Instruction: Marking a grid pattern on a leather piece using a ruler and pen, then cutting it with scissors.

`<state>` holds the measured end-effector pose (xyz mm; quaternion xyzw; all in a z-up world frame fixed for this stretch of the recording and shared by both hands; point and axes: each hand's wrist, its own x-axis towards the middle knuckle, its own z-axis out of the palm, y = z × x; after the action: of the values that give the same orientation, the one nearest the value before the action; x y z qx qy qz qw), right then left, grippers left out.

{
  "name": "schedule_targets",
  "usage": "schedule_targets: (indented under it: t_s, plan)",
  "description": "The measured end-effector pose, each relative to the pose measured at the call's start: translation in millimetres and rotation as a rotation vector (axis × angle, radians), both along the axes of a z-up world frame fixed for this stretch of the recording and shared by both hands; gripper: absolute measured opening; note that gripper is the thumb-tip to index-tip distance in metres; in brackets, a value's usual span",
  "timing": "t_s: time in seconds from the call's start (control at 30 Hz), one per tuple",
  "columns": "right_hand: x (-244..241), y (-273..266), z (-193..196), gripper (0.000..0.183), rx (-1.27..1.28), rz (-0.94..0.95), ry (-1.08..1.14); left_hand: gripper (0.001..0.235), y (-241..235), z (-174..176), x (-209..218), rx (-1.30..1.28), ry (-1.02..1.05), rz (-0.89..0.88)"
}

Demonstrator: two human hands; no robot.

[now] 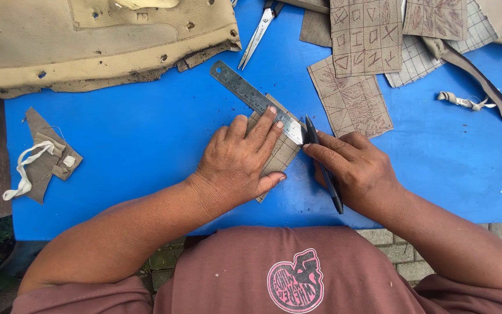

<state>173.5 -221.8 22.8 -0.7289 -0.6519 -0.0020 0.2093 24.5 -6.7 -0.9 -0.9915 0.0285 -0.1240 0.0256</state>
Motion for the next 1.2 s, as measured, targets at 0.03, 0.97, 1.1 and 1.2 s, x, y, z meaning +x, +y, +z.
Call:
schedule_targets:
  t_s: [0.03,0.97,1.1,1.2]
  plan:
    - [0,0,-1,0.023,0.0,0.001,0.001,0.098,0,0,0,0.0,0.001,0.001]
    - [18,74,1,0.013,0.232,-0.353,0.904,0.101,-6,-6,2,0.042,-0.002,0.037]
    - [19,81,-7,0.009,0.251,-0.37,1.032,0.1,-6,-4,2,0.039,-0.001,0.037]
    - [22,79,-12,0.007,0.281,-0.34,0.932,0.099,-5,-1,3,0.039,0.006,0.04]
